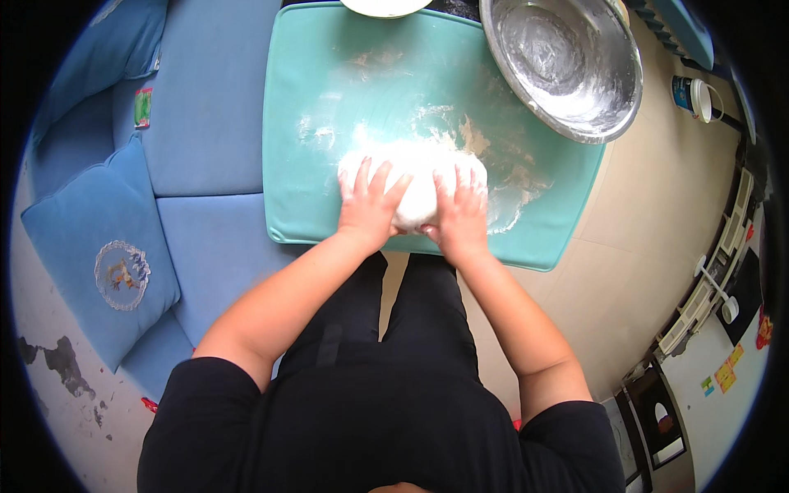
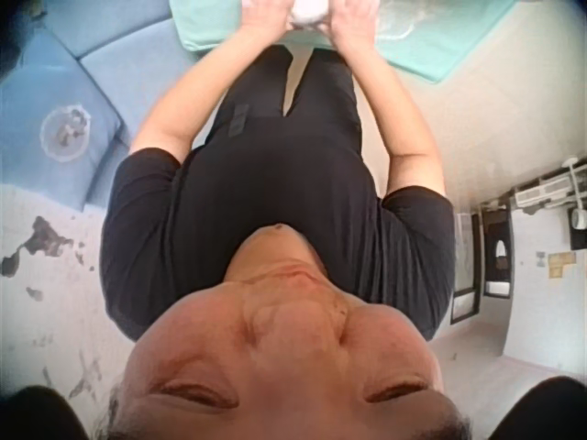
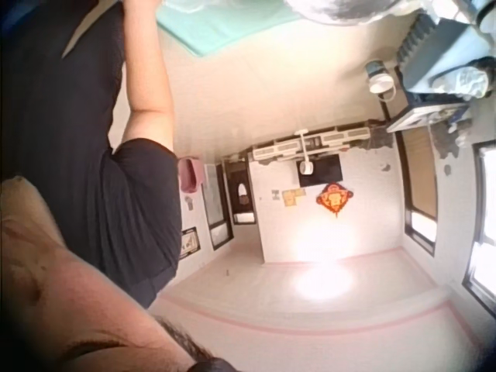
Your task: The person transfers dough from a metal bowl onto a floured green cutting board and kneads it by hand. They repeatedly scrape residual dough from the bowl and incorporate it into the main mass, folding and pressing the dough until it forms a cohesive ball.
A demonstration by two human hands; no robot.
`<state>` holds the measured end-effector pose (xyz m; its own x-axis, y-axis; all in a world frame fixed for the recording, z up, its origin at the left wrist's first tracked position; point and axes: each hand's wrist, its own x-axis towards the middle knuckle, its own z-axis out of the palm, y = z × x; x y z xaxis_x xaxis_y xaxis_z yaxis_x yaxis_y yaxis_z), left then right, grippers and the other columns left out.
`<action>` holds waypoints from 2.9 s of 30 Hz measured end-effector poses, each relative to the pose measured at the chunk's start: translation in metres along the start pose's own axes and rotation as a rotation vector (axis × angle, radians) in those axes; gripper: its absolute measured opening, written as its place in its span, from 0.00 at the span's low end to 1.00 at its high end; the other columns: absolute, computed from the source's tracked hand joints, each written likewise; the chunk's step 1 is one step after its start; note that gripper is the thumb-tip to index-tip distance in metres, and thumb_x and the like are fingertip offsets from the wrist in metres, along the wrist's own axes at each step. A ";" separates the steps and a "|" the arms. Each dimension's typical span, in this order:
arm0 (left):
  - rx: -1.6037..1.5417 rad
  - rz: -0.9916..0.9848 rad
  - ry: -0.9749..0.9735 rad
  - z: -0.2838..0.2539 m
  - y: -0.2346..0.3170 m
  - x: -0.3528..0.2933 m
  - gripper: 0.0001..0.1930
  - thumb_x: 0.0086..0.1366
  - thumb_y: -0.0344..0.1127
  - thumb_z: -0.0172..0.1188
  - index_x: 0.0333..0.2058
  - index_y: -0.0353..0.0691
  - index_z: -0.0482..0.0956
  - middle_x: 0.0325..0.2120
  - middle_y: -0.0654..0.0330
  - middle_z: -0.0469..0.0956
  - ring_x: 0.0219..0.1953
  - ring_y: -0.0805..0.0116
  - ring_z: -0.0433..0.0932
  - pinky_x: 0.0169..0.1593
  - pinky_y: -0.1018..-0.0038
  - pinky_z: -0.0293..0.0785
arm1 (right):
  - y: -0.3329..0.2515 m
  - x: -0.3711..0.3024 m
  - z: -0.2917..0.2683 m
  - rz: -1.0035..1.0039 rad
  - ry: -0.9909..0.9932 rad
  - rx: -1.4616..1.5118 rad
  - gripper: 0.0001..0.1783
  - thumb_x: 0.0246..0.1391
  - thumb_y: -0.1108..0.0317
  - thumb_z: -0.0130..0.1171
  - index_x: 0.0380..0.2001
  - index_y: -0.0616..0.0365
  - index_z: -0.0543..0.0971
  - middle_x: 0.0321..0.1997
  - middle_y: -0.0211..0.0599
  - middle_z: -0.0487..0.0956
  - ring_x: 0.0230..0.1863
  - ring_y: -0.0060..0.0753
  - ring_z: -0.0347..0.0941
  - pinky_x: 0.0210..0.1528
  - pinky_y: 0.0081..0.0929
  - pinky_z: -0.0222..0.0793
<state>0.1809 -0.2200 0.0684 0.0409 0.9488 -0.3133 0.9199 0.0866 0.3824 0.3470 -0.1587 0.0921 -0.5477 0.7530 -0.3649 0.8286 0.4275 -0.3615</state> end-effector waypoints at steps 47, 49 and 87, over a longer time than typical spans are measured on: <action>-0.038 -0.172 -0.049 -0.017 -0.042 0.053 0.41 0.47 0.58 0.58 0.59 0.49 0.57 0.53 0.56 0.65 0.57 0.60 0.61 0.57 0.61 0.59 | 0.001 0.035 0.031 1.110 0.187 1.772 0.21 0.57 0.59 0.39 0.49 0.60 0.65 0.47 0.41 0.70 0.45 0.39 0.68 0.47 0.42 0.65; -0.254 -0.285 -0.101 -0.027 -0.054 0.064 0.40 0.49 0.60 0.56 0.58 0.47 0.58 0.51 0.54 0.67 0.53 0.55 0.65 0.55 0.61 0.61 | 0.002 0.037 0.014 0.993 0.171 1.795 0.20 0.56 0.59 0.42 0.47 0.61 0.66 0.45 0.42 0.69 0.44 0.38 0.67 0.46 0.39 0.65; -1.133 -0.133 0.158 -0.017 0.101 0.040 0.20 0.62 0.37 0.49 0.51 0.35 0.68 0.50 0.48 0.69 0.54 0.58 0.67 0.55 0.72 0.62 | 0.020 0.022 -0.070 0.150 0.099 2.333 0.48 0.50 0.30 0.29 0.65 0.52 0.38 0.70 0.40 0.35 0.70 0.38 0.28 0.68 0.34 0.27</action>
<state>0.2691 -0.1685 0.1095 -0.1534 0.9322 -0.3279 0.0318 0.3363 0.9412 0.3596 -0.0984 0.1370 -0.4541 0.7566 -0.4705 -0.6713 -0.6378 -0.3777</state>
